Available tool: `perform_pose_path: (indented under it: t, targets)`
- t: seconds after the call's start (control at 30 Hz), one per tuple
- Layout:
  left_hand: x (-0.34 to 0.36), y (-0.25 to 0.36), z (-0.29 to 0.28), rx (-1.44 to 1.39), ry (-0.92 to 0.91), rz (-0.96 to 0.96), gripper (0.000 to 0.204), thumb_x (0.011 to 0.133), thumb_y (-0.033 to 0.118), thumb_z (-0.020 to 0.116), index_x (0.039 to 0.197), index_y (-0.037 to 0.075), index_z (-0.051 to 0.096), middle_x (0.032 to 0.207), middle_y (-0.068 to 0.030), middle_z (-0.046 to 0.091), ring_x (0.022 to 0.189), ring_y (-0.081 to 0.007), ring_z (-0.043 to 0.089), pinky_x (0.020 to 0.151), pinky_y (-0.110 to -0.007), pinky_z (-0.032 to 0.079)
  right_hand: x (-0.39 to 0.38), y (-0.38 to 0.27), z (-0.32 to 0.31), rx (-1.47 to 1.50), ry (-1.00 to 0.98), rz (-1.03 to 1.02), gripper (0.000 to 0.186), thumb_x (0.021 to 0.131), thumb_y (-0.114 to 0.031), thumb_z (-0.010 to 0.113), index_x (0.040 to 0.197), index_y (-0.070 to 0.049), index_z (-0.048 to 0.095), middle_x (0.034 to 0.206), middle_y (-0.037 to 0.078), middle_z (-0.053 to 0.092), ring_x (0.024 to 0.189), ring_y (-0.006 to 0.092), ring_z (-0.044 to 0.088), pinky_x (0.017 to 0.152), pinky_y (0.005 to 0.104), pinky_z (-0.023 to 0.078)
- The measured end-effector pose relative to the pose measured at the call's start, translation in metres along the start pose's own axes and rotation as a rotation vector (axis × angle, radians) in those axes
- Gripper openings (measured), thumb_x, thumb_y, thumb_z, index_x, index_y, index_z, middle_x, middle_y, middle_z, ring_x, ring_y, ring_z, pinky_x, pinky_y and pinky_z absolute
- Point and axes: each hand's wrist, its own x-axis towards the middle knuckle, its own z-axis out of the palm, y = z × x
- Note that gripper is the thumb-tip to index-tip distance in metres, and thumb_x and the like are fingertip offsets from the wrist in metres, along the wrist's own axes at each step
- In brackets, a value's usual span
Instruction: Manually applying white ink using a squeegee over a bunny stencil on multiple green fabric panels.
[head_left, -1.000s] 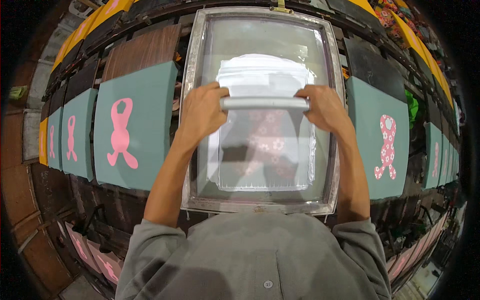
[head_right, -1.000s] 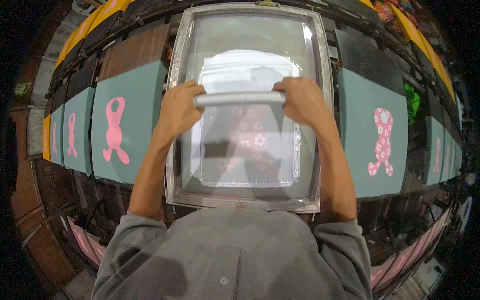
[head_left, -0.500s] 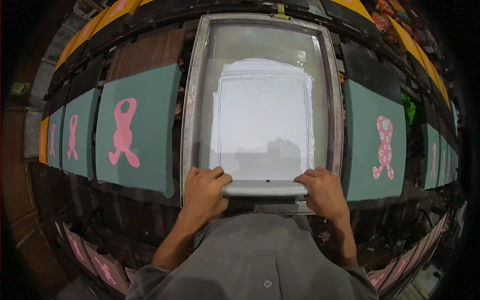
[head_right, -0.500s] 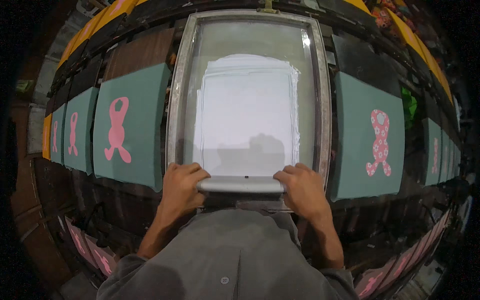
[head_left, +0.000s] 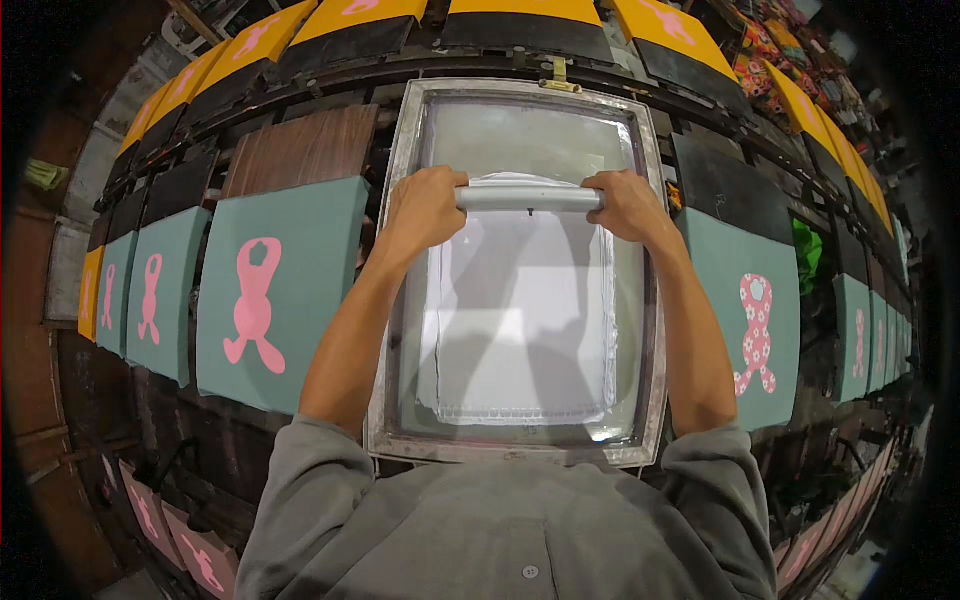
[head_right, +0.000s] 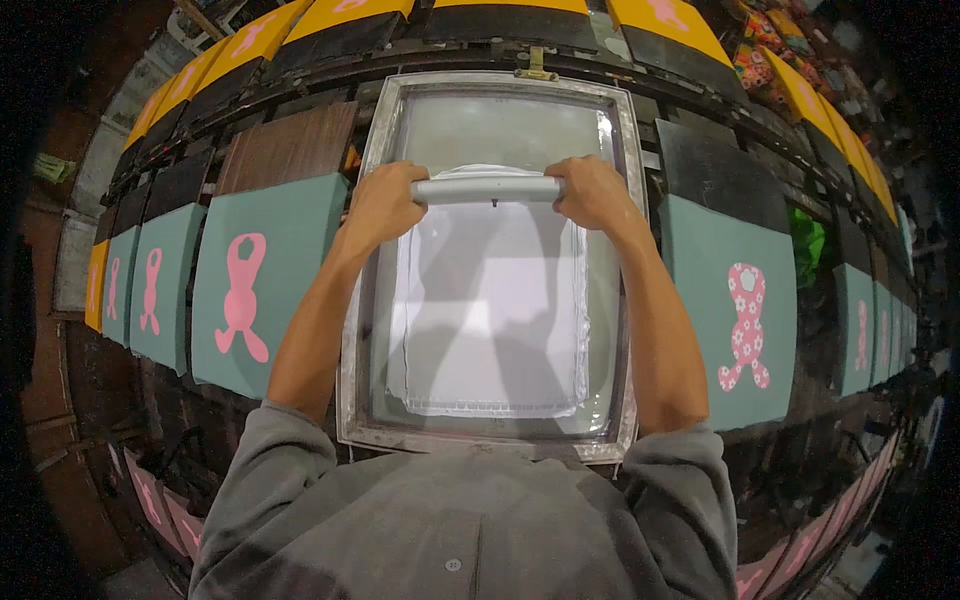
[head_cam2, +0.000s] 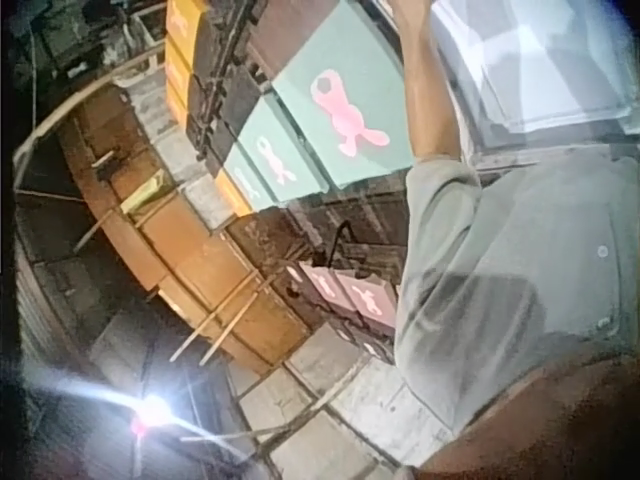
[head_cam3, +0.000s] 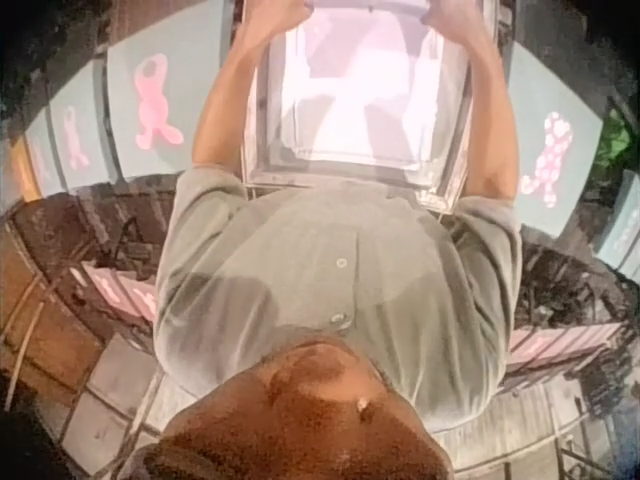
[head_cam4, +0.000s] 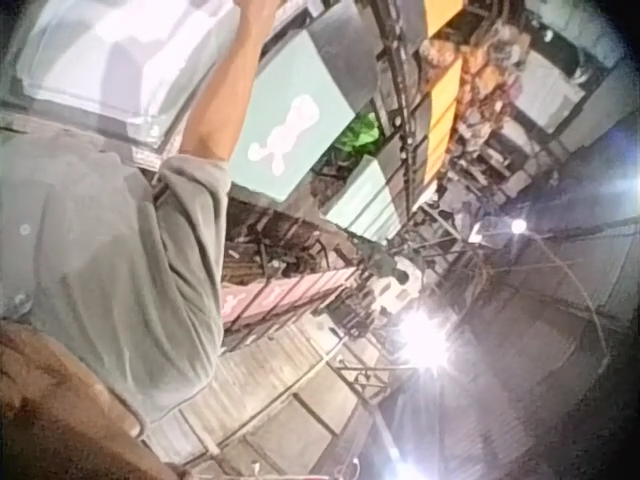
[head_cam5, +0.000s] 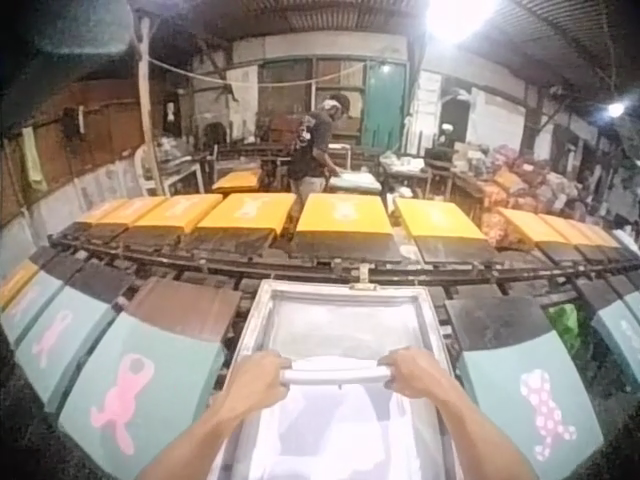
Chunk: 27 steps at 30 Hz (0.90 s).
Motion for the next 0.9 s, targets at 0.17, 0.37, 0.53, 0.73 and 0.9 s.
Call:
perform_pose_path:
  t: [0.17,0.37,0.53,0.73,0.9]
  targets:
    - [-0.012,0.006,-0.006,-0.009,-0.024,-0.042,0.033,0.068,0.000,0.062,0.097,0.007,0.076,0.092,-0.0141,0.069,0.088,-0.0391,0.066,0.078,-0.047,0.054,-0.008,-0.008,0.005,-0.006,-0.063,0.036,0.038,0.067,-0.001,0.075,0.105,-0.005,0.075,0.102,0.016,0.072,0.095,0.0394,0.067,0.085,0.0454,0.053]
    - [-0.051,0.023,-0.010,-0.052,-0.110,-0.106,0.023,0.069,0.003,0.068,0.091,0.007,0.072,0.089,-0.0111,0.064,0.089,-0.0381,0.063,0.077,-0.046,0.051,-0.054,-0.024,0.005,0.083,-0.024,-0.041,0.034,0.067,0.007,0.069,0.099,-0.002,0.075,0.095,0.016,0.071,0.090,0.0391,0.067,0.080,0.0437,0.053]
    - [-0.094,0.038,-0.015,-0.081,-0.126,-0.098,0.022,0.065,0.002,0.069,0.087,0.005,0.071,0.087,-0.0107,0.064,0.086,-0.0369,0.063,0.074,-0.046,0.049,-0.094,-0.042,0.011,0.178,-0.062,-0.033,0.032,0.064,0.008,0.066,0.093,-0.001,0.075,0.089,0.015,0.070,0.088,0.0385,0.066,0.078,0.0441,0.052]
    - [-0.148,0.061,-0.019,-0.115,-0.121,-0.088,0.030,0.059,-0.005,0.072,0.086,0.006,0.070,0.084,-0.0095,0.061,0.081,-0.0357,0.061,0.070,-0.044,0.048,-0.148,-0.061,0.020,0.182,-0.094,0.009,0.035,0.063,0.008,0.065,0.095,-0.004,0.076,0.091,0.013,0.069,0.091,0.0376,0.065,0.080,0.0455,0.052]
    - [-0.188,0.077,-0.023,-0.114,-0.152,-0.099,0.035,0.055,-0.006,0.073,0.088,0.006,0.069,0.085,-0.0088,0.060,0.081,-0.0336,0.060,0.070,-0.042,0.047,-0.191,-0.077,0.026,0.183,-0.186,0.055,0.041,0.060,0.009,0.064,0.096,-0.006,0.075,0.092,0.011,0.069,0.091,0.0355,0.064,0.081,0.0449,0.052]
